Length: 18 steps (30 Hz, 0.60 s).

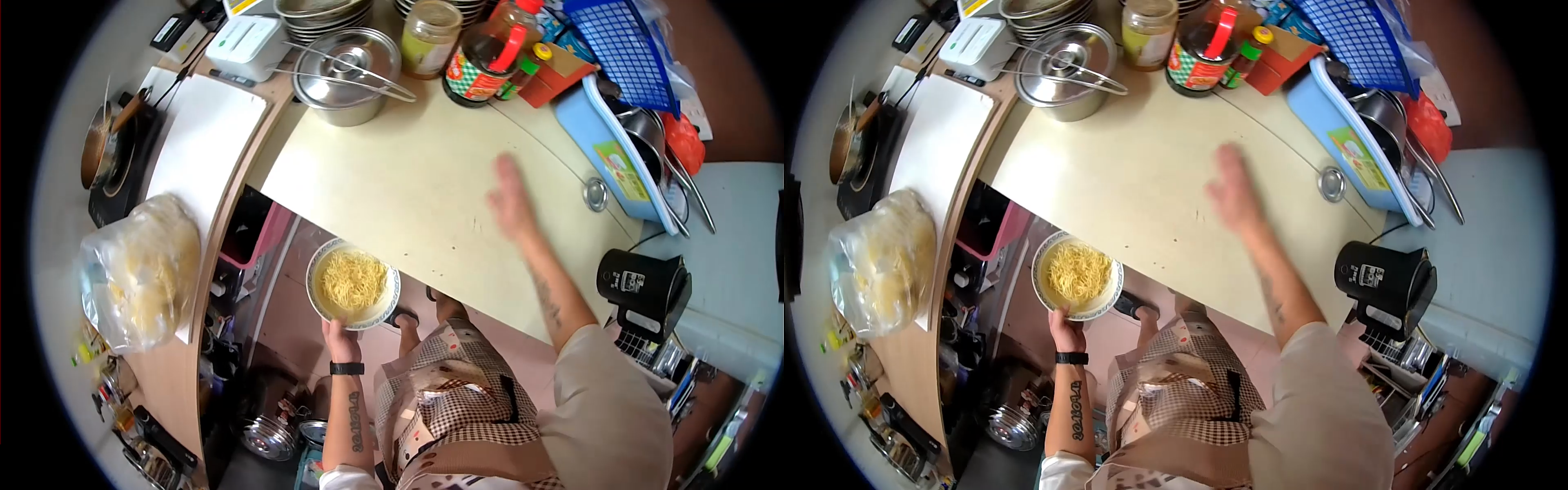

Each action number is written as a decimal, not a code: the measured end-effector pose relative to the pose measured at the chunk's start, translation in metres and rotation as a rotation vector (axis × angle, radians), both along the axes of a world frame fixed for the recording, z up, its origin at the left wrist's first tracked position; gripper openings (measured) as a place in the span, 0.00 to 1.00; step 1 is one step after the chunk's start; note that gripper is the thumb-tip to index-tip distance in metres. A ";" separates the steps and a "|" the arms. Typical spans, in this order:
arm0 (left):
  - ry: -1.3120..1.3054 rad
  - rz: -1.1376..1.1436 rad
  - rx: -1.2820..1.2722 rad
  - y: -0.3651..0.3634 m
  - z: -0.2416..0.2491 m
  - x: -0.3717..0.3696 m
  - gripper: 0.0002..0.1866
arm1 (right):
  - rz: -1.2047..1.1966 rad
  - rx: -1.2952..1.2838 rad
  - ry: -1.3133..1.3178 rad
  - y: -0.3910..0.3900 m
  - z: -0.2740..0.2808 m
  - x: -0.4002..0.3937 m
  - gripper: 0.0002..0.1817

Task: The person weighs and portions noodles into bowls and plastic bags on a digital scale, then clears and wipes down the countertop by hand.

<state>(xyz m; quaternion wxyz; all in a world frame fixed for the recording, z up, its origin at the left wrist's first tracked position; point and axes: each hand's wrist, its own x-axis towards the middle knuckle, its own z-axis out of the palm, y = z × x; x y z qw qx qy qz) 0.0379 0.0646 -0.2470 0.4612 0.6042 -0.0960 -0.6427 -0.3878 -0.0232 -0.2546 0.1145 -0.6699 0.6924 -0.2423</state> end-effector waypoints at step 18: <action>-0.049 -0.093 0.056 0.047 0.011 -0.030 0.18 | 0.738 0.223 0.063 0.039 0.020 0.149 0.47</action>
